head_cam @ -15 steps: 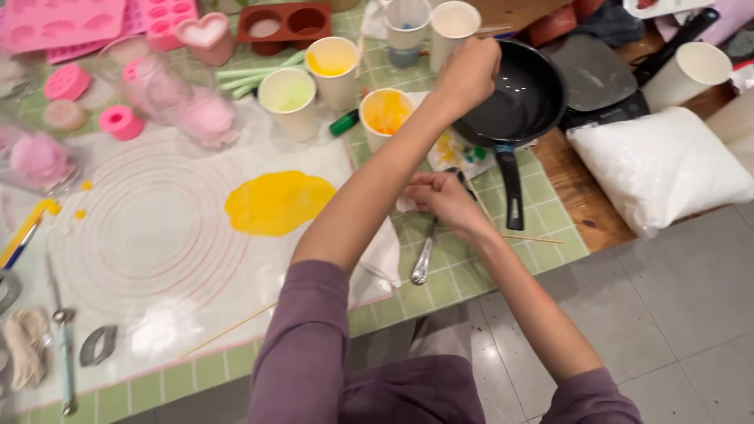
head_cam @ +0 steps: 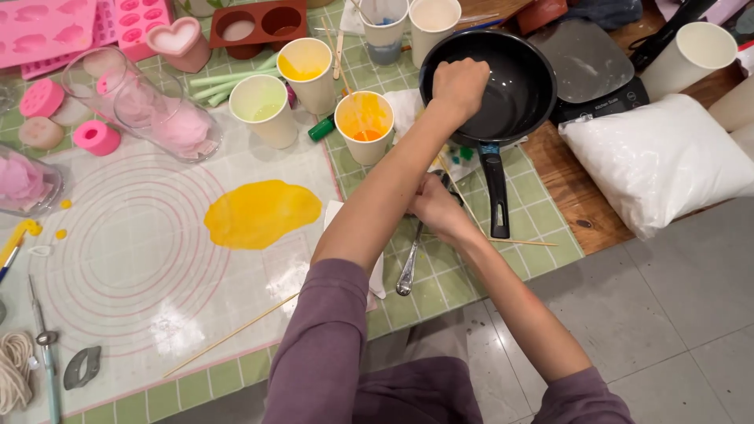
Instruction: The recorder is making decorative candles by assembling wax flowers, mixing color into liquid wax, and cutting wax sheets.
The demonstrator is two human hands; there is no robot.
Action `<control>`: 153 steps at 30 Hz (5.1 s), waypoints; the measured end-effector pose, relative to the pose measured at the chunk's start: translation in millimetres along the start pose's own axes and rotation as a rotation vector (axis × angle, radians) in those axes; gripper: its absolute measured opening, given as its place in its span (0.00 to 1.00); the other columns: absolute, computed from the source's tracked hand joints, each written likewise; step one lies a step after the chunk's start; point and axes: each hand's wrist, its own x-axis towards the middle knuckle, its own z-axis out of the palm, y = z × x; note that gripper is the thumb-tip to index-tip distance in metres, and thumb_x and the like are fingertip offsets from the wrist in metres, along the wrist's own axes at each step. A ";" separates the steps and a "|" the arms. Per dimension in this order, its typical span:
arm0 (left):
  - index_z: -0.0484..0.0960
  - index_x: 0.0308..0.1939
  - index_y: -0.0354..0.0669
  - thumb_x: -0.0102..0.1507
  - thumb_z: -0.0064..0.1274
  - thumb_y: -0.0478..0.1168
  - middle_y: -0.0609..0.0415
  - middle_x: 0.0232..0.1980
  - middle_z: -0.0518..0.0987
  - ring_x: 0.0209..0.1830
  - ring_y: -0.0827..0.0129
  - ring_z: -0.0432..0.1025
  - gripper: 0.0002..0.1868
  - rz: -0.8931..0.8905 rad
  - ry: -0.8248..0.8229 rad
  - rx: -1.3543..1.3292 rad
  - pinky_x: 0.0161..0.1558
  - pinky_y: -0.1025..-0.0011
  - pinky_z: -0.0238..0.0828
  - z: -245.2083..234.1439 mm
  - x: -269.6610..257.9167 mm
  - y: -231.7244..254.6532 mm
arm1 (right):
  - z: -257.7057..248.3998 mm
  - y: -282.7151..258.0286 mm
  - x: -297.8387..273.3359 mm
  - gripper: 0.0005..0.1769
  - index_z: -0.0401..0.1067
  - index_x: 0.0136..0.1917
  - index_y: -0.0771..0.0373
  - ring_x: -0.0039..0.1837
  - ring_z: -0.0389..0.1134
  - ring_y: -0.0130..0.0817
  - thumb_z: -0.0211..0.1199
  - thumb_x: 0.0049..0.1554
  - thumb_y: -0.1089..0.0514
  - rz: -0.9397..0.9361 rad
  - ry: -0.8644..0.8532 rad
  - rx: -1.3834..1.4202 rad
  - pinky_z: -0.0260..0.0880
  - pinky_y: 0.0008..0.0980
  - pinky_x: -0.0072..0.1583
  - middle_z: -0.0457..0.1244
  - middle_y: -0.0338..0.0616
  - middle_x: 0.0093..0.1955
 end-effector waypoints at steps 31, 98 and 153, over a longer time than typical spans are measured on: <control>0.81 0.29 0.34 0.51 0.57 0.29 0.49 0.27 0.83 0.27 0.66 0.79 0.03 -0.218 0.087 -0.579 0.32 0.68 0.74 -247.8 -297.9 -147.2 | 136.8 -36.6 2.2 0.14 0.76 0.58 0.70 0.51 0.75 0.28 0.63 0.61 0.60 -0.006 -0.141 -0.050 0.75 0.27 0.54 0.72 0.42 0.50; 0.84 0.28 0.34 0.47 0.53 0.26 0.44 0.28 0.83 0.30 0.57 0.80 0.08 -0.163 0.010 -0.501 0.34 0.63 0.75 -241.9 -308.6 -134.3 | 150.9 -33.5 10.3 0.10 0.76 0.51 0.69 0.54 0.75 0.37 0.59 0.62 0.61 0.063 -0.129 0.057 0.77 0.35 0.60 0.70 0.46 0.50; 0.85 0.27 0.40 0.42 0.63 0.35 0.50 0.26 0.84 0.27 0.66 0.81 0.09 -0.729 0.368 -0.243 0.29 0.68 0.74 -426.5 -584.5 -234.3 | 463.6 -54.5 13.4 0.15 0.73 0.58 0.72 0.59 0.73 0.45 0.60 0.64 0.58 0.110 -0.792 -0.087 0.73 0.40 0.63 0.69 0.49 0.56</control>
